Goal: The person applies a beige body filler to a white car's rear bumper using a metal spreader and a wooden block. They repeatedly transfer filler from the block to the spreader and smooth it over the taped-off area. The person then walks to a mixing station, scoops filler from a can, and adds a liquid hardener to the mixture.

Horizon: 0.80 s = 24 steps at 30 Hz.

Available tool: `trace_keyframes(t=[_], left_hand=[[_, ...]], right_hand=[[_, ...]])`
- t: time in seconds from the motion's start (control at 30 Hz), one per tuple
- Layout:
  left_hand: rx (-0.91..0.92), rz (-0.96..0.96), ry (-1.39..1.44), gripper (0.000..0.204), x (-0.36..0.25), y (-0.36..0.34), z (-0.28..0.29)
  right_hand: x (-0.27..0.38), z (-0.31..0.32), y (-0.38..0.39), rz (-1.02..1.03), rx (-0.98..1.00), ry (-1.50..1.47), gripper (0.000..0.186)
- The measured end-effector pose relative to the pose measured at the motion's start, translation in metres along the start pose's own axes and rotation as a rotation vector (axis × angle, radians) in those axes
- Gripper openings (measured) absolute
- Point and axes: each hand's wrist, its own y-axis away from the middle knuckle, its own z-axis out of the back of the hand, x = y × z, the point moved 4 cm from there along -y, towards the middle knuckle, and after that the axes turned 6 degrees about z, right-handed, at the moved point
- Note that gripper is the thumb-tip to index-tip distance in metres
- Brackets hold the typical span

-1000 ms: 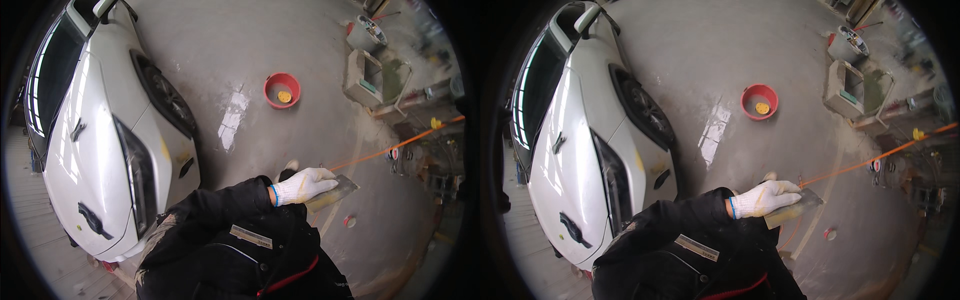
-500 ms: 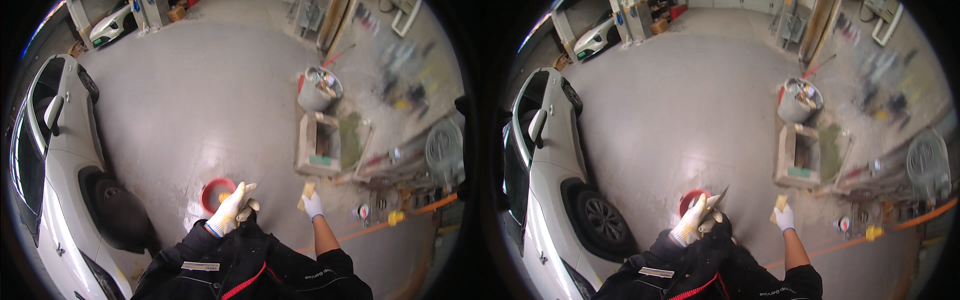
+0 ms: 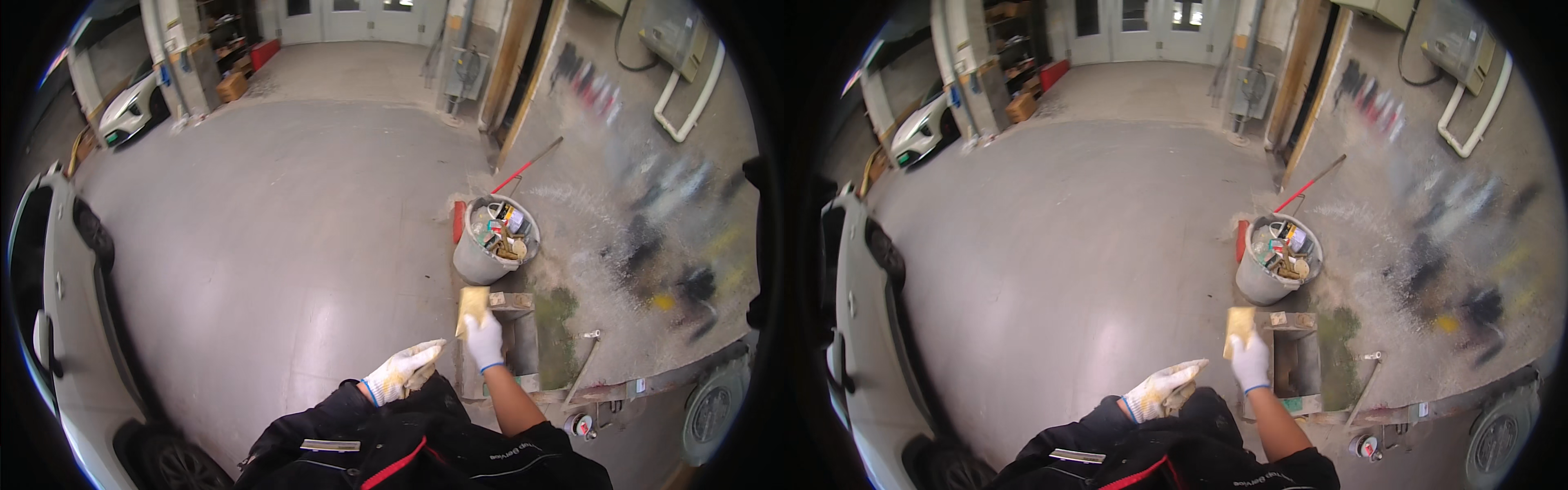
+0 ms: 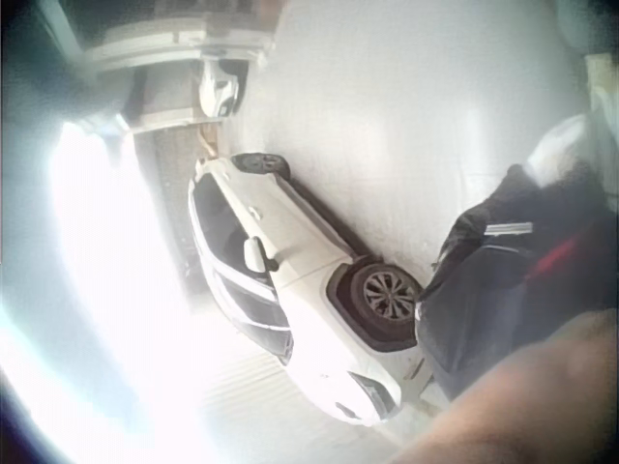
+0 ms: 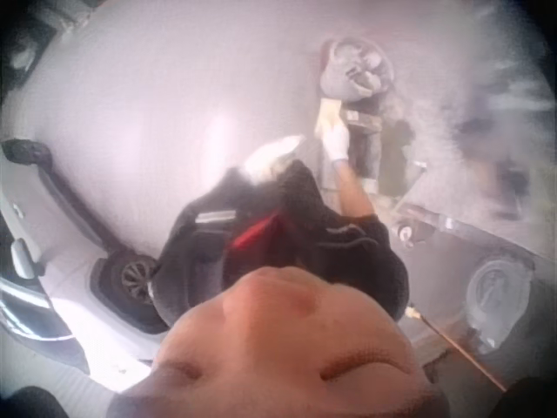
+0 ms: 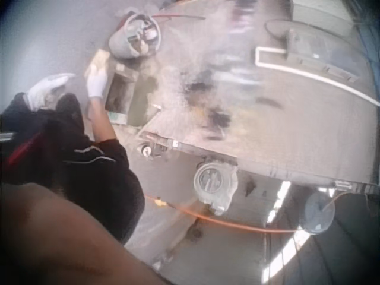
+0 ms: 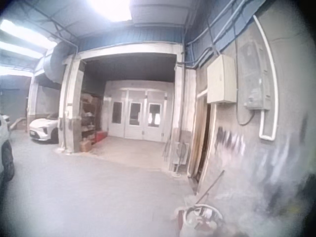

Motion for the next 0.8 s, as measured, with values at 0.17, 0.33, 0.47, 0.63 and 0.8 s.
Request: trace_keyframes(t=[0.17, 0.33, 0.47, 0.63, 0.8], left_hand=[[-0.109, -0.389, -0.409, 0.059, -0.155, -0.127, 0.04], [-0.509, -0.675, 0.059, 0.028, -0.362, -0.205, 0.146], [-0.655, -0.679, 0.033, 0.027, -0.477, -0.237, 0.19], [-0.363, -0.578, -0.037, 0.034, -0.563, -0.36, 0.185], [-0.32, -0.419, -0.149, 0.032, -0.682, -0.507, 0.177]], right_hand=[[-0.058, -0.076, -0.147, -0.516, 0.36, -1.654, 0.032], [-0.006, -0.145, -0.302, -0.421, 0.725, -1.337, 0.041], [0.026, -0.153, -0.442, -0.364, 0.734, -1.337, 0.038], [-0.012, -0.169, -0.634, -0.229, 0.505, -1.188, 0.034], [-0.112, -0.143, -0.821, -0.396, 0.047, -1.212, 0.035]])
